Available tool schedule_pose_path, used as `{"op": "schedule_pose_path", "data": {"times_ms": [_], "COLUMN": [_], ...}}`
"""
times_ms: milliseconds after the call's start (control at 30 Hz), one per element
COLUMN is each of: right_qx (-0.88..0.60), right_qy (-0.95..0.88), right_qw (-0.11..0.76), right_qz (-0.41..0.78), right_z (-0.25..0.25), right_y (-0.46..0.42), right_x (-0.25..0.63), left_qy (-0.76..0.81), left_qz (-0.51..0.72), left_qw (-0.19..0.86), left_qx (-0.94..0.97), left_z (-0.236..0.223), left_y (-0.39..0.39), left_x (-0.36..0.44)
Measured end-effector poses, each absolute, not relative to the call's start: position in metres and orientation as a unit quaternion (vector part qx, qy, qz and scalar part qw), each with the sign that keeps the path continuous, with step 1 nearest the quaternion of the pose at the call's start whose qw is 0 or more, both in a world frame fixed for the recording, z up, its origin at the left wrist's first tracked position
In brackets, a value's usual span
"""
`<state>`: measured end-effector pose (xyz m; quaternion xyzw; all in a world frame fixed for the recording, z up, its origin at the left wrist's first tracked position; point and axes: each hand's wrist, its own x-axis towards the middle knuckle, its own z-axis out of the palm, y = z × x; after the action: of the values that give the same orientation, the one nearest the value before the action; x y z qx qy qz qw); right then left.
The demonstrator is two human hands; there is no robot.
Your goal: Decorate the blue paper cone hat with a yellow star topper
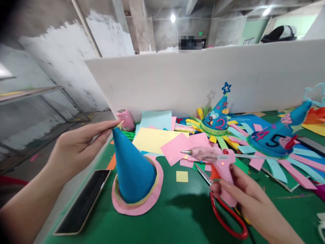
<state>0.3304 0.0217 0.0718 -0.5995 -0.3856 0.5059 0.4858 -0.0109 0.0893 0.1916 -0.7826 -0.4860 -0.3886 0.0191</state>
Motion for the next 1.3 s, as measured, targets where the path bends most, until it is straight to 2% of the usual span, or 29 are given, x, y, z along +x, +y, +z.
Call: {"op": "schedule_pose_path", "data": {"times_ms": [33, 100, 233, 467, 700, 1300], "right_qx": [-0.556, -0.523, -0.436, -0.324, -0.292, -0.317], "right_qy": [-0.414, -0.461, -0.545, -0.605, -0.606, -0.615], "right_qw": [0.463, 0.461, 0.527, 0.555, 0.573, 0.566], "right_qz": [0.552, 0.549, 0.484, 0.47, 0.467, 0.448], "right_z": [0.082, 0.098, 0.114, 0.122, 0.122, 0.117], "right_y": [0.024, 0.028, 0.038, 0.057, 0.066, 0.073], "right_x": [0.313, 0.283, 0.241, 0.201, 0.193, 0.19], "left_qy": [-0.488, -0.49, -0.487, -0.481, -0.48, -0.484], "left_qz": [-0.387, -0.391, -0.402, -0.409, -0.415, -0.41], "left_qw": [0.007, -0.01, -0.028, -0.041, -0.038, -0.045], "left_qx": [-0.782, -0.779, -0.775, -0.774, -0.772, -0.772], "left_z": [0.192, 0.192, 0.192, 0.192, 0.191, 0.191], "left_y": [0.089, 0.089, 0.09, 0.092, 0.092, 0.092], "left_x": [-0.012, -0.013, -0.013, -0.012, -0.013, -0.015]}}
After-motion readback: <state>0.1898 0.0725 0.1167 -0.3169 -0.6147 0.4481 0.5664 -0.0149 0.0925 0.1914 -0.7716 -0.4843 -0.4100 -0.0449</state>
